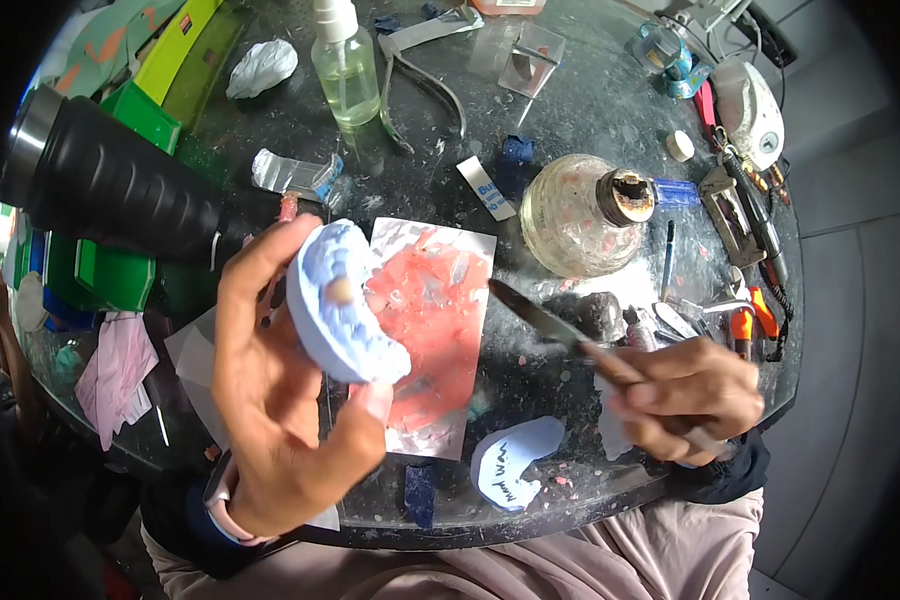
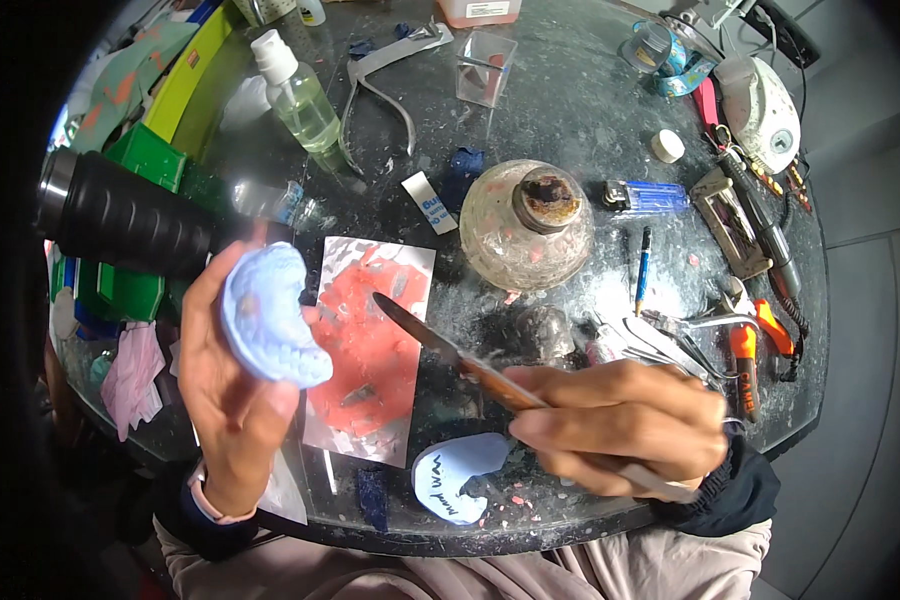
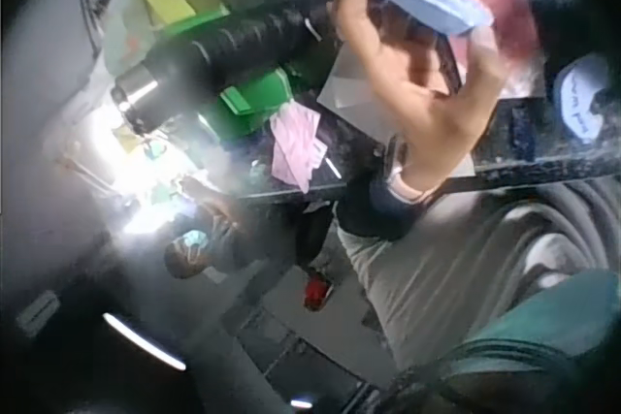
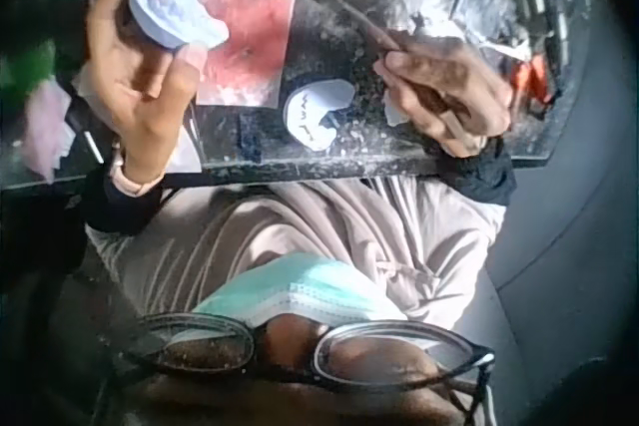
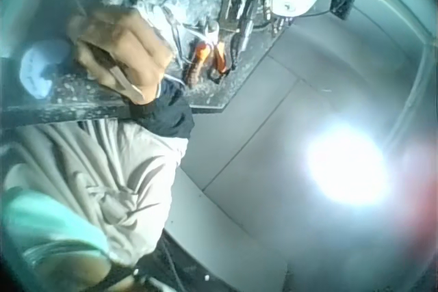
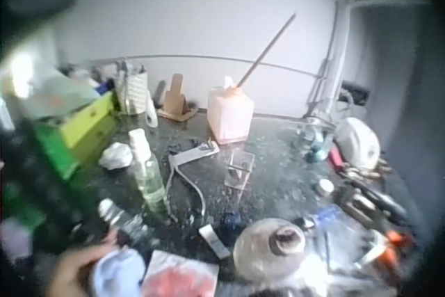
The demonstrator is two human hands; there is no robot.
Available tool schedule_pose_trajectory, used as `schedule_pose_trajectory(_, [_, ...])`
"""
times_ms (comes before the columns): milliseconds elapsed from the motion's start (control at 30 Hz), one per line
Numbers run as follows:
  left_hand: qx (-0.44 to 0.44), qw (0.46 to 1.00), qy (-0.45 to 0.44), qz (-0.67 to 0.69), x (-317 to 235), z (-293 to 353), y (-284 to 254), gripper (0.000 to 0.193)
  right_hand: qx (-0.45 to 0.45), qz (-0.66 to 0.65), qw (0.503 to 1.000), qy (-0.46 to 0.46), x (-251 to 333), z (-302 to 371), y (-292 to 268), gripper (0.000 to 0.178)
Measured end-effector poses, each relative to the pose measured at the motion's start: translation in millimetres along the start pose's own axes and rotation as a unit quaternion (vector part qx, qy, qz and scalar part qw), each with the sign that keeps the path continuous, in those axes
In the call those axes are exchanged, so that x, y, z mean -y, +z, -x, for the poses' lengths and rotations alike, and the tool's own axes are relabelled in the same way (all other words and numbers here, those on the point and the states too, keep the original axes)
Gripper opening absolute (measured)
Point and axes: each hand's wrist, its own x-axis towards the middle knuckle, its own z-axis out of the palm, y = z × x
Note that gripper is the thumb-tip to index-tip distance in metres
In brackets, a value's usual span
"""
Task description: The person uses a rotary tool to grind and shape a blue dental impression model, then applies a pink substance using a small spatula and shapes it against the model.
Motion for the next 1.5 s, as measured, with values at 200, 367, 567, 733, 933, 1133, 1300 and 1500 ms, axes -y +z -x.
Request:
schedule_pose_trajectory(200, [0.081, 0.993, -0.043, 0.07, 2.0, 0.1, -5.3, 0.074, 0.119, 0.092, 0.988, 0.039, 0.5, 1.4, 11.6, 0.022])
schedule_pose_trajectory(367, [0.112, 0.993, -0.023, 0.03, 6.0, 1.5, -4.4, 0.072, 0.121, 0.115, 0.986, -0.012, -2.8, 2.7, 15.4, 0.02])
schedule_pose_trajectory(567, [0.111, 0.994, -0.014, 0.007, 6.3, 1.7, -2.3, 0.071, 0.142, 0.164, 0.974, -0.06, -4.0, 4.7, 18.7, 0.012])
schedule_pose_trajectory(733, [0.117, 0.993, -0.006, -0.003, 4.3, 0.2, -2.7, 0.071, 0.178, 0.19, 0.963, -0.065, -1.8, 3.3, 17.5, 0.015])
schedule_pose_trajectory(933, [0.111, 0.994, 0.01, -0.014, 4.2, 1.4, -2.2, 0.071, 0.168, 0.164, 0.972, -0.034, -3.1, 5.9, 14.3, 0.024])
schedule_pose_trajectory(1133, [0.1, 0.991, 0.075, -0.05, 4.1, 3.3, 0.8, 0.067, 0.039, 0.061, 0.997, -0.028, 8.3, 0.1, 4.5, 0.021])
schedule_pose_trajectory(1300, [0.186, 0.942, 0.178, -0.216, -3.1, 1.4, -2.6, 0.067, -0.052, -0.071, 0.994, -0.073, 11.7, 2.6, -1.2, 0.02])
schedule_pose_trajectory(1500, [0.196, 0.928, 0.218, -0.232, -2.1, 3.5, -1.0, 0.059, 0.012, -0.045, 0.997, -0.067, 22.1, -2.4, -5.6, 0.018])
